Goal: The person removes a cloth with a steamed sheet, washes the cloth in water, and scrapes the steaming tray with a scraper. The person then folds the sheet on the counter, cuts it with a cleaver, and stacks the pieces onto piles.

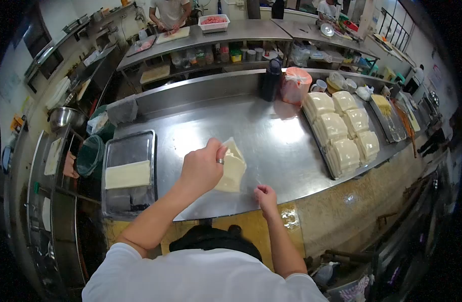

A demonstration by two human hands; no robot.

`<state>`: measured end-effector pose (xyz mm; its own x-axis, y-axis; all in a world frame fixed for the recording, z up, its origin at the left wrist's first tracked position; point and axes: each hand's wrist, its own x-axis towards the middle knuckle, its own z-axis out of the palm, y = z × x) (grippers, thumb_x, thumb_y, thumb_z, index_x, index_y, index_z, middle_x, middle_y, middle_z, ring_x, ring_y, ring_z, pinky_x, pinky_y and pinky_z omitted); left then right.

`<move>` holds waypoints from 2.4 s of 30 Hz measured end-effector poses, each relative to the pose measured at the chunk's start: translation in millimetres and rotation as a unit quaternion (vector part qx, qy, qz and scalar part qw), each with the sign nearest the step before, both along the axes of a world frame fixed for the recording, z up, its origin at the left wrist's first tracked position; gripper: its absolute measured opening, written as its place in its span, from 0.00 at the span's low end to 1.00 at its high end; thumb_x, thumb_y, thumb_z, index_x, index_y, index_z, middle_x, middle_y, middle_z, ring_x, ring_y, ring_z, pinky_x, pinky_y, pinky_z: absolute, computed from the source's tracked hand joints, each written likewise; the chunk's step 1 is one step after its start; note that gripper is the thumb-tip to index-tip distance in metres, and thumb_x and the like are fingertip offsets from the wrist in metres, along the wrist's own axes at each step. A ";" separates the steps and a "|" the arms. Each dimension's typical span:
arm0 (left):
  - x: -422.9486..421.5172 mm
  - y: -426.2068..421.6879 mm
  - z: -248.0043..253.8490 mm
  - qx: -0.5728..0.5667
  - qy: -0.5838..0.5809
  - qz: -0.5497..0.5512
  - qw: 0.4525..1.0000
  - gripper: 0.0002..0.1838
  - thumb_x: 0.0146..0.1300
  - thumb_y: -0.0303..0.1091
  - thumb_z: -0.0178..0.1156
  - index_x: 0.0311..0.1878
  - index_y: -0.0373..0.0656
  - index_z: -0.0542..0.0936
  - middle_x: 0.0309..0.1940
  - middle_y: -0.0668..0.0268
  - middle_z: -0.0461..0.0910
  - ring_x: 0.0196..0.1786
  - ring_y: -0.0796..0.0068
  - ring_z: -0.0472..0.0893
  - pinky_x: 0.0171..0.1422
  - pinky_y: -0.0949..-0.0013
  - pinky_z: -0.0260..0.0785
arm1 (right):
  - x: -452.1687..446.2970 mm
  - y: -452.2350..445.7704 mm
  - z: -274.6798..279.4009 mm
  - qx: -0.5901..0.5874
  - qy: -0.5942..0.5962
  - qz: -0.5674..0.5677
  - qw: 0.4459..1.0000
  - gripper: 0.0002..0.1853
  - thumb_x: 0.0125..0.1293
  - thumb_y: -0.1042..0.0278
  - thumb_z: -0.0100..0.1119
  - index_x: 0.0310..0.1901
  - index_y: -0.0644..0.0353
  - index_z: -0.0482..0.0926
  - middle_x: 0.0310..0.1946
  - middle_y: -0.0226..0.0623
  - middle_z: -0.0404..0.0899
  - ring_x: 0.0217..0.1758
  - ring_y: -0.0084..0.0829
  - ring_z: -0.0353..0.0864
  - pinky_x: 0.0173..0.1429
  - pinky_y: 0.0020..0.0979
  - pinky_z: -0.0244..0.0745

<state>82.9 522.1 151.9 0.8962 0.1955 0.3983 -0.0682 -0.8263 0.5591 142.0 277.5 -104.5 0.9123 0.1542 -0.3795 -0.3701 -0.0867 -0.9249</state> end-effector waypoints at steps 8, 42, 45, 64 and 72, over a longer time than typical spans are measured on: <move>-43.4 87.2 44.2 -0.044 0.014 0.068 0.997 0.10 0.72 0.36 0.56 0.38 0.39 0.75 0.23 0.47 0.79 0.31 0.40 0.81 0.36 0.45 0.70 | -17.9 84.0 22.3 0.472 0.165 0.154 0.852 0.19 0.67 0.69 0.64 0.58 0.62 0.76 0.43 0.36 0.83 0.43 0.28 0.82 0.49 0.32 0.79; -252.9 615.7 -285.3 -0.231 0.142 0.357 0.894 0.09 0.69 0.35 0.56 0.47 0.45 0.79 0.40 0.47 0.84 0.47 0.38 0.82 0.51 0.44 0.71 | -117.5 582.9 0.7 0.036 0.142 0.208 0.967 0.14 0.69 0.80 0.55 0.55 0.69 0.80 0.45 0.38 0.85 0.43 0.29 0.85 0.49 0.33 0.81; -253.0 618.6 -289.4 -0.227 0.147 0.356 0.894 0.09 0.70 0.37 0.56 0.47 0.45 0.79 0.39 0.47 0.84 0.46 0.38 0.82 0.50 0.43 0.71 | -117.5 584.6 -0.9 0.023 0.140 0.211 0.967 0.15 0.69 0.80 0.55 0.55 0.68 0.80 0.45 0.38 0.85 0.42 0.29 0.85 0.48 0.34 0.81; -256.6 617.1 -283.9 -0.217 0.203 0.353 0.887 0.13 0.73 0.42 0.55 0.47 0.43 0.80 0.39 0.44 0.84 0.47 0.37 0.82 0.51 0.44 0.71 | -119.8 581.5 -3.0 -0.017 0.147 0.245 0.958 0.18 0.70 0.80 0.55 0.61 0.69 0.77 0.48 0.40 0.83 0.46 0.32 0.85 0.50 0.35 0.82; -278.2 608.4 -272.9 -0.186 0.267 0.343 0.881 0.24 0.67 0.45 0.63 0.56 0.37 0.74 0.44 0.44 0.84 0.49 0.40 0.83 0.54 0.46 0.73 | -123.6 576.0 -0.5 -0.184 0.042 0.249 0.950 0.25 0.65 0.73 0.59 0.64 0.71 0.75 0.41 0.43 0.86 0.40 0.31 0.86 0.43 0.32 0.81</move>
<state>-195.3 1130.4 -121.1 0.5569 0.7917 -0.2511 0.7307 -0.3233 0.6013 18.5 853.5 -105.0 0.7247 0.4012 -0.5603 -0.2697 -0.5830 -0.7664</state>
